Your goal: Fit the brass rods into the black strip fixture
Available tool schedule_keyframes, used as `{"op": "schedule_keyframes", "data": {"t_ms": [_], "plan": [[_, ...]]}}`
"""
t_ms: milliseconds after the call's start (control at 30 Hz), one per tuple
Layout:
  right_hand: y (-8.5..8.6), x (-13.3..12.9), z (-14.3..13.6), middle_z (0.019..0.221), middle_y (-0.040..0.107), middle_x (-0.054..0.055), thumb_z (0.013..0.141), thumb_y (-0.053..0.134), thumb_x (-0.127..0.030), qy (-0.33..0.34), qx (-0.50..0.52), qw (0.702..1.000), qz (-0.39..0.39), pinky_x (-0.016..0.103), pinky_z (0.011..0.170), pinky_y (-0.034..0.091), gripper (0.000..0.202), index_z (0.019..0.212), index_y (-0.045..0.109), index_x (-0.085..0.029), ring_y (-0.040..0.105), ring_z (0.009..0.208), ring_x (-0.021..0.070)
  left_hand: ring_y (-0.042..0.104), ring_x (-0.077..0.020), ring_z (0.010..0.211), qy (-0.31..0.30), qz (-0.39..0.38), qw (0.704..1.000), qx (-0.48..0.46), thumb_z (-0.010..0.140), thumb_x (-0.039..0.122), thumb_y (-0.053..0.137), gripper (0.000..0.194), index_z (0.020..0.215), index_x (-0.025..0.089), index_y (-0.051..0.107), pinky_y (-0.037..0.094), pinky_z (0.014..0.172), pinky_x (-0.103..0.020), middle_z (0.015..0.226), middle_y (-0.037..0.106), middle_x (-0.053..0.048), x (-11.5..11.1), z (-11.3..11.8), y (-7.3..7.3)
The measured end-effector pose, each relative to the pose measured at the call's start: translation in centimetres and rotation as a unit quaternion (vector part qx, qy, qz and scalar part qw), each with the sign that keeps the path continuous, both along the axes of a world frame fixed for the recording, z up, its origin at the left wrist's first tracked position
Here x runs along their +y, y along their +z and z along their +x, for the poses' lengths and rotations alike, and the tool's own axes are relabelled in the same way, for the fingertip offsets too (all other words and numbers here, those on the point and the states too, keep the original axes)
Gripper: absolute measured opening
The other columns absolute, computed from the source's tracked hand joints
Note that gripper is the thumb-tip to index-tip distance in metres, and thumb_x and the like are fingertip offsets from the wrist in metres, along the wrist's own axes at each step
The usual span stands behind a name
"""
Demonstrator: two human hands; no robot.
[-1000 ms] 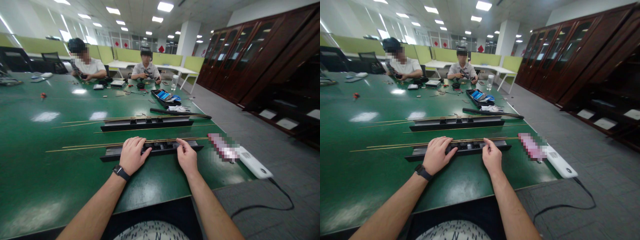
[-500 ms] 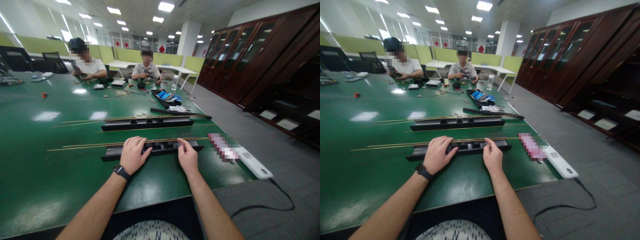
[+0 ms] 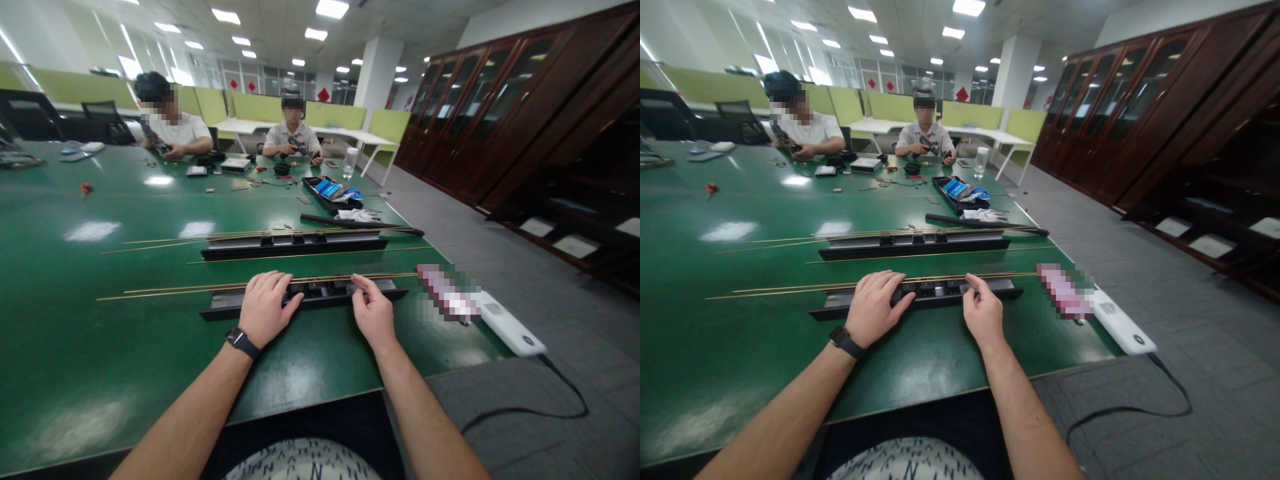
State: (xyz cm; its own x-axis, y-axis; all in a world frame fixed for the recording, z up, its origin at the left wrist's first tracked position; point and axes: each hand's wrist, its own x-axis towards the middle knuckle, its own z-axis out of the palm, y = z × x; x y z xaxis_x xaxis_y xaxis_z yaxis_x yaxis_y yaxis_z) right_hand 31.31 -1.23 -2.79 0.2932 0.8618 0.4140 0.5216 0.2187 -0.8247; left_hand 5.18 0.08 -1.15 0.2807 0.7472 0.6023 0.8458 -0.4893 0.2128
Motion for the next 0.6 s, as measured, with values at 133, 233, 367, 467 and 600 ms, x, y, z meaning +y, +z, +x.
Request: {"op": "schedule_keyframes", "data": {"t_ms": [133,233,367,467,600], "plan": [[0.1,-0.09,0.03,0.122,0.08,0.01,0.094,0.056,-0.033,-0.022,-0.007,1.0,-0.01,0.035,0.089,0.062,0.041,0.126,0.077,-0.019,0.078,0.095,0.0234,0.064,-0.0332,0.124,0.0,0.001,1.0,0.0,0.1,0.048,0.059,0.037,0.127,0.023,0.069,0.043,0.112,-0.052,0.125,0.075,-0.012,0.0,0.03,0.0],[0.06,-0.06,0.08,0.119,0.08,0.01,0.094,0.055,-0.034,-0.03,-0.007,0.999,-0.012,0.036,0.09,0.062,0.041,0.125,0.078,-0.019,0.078,0.094,0.0237,0.064,-0.0328,0.124,0.0,0.005,1.0,0.005,0.101,0.048,0.059,0.038,0.126,0.022,0.069,0.043,0.111,-0.051,0.125,0.074,-0.012,-0.04,0.04,0.02],[0.04,0.02,0.17,0.116,0.081,0.011,0.095,0.055,-0.035,-0.037,-0.01,0.999,-0.01,0.036,0.091,0.061,0.041,0.124,0.078,-0.018,0.078,0.098,0.0246,0.064,-0.0326,0.124,-0.001,0.003,1.0,0.007,0.101,0.048,0.059,0.039,0.127,0.021,0.068,0.043,0.111,-0.051,0.126,0.074,-0.012,-0.06,0.02,0.08],[0.02,0.05,0.23,0.113,0.082,0.011,0.095,0.055,-0.035,-0.041,-0.013,0.999,-0.01,0.036,0.091,0.061,0.041,0.124,0.078,-0.018,0.078,0.097,0.0247,0.064,-0.0325,0.124,-0.003,-0.001,1.0,0.002,0.101,0.048,0.059,0.038,0.127,0.023,0.068,0.044,0.111,-0.051,0.125,0.074,-0.012,-0.04,0.01,0.11],[0.0,0.03,0.23,0.11,0.082,0.01,0.095,0.055,-0.035,-0.038,-0.012,0.999,-0.005,0.035,0.087,0.061,0.041,0.124,0.078,-0.018,0.077,0.094,0.0238,0.065,-0.0331,0.123,-0.003,-0.001,1.0,0.003,0.101,0.049,0.058,0.038,0.127,0.023,0.068,0.044,0.111,-0.052,0.125,0.074,-0.012,-0.01,0.02,0.08]]}}
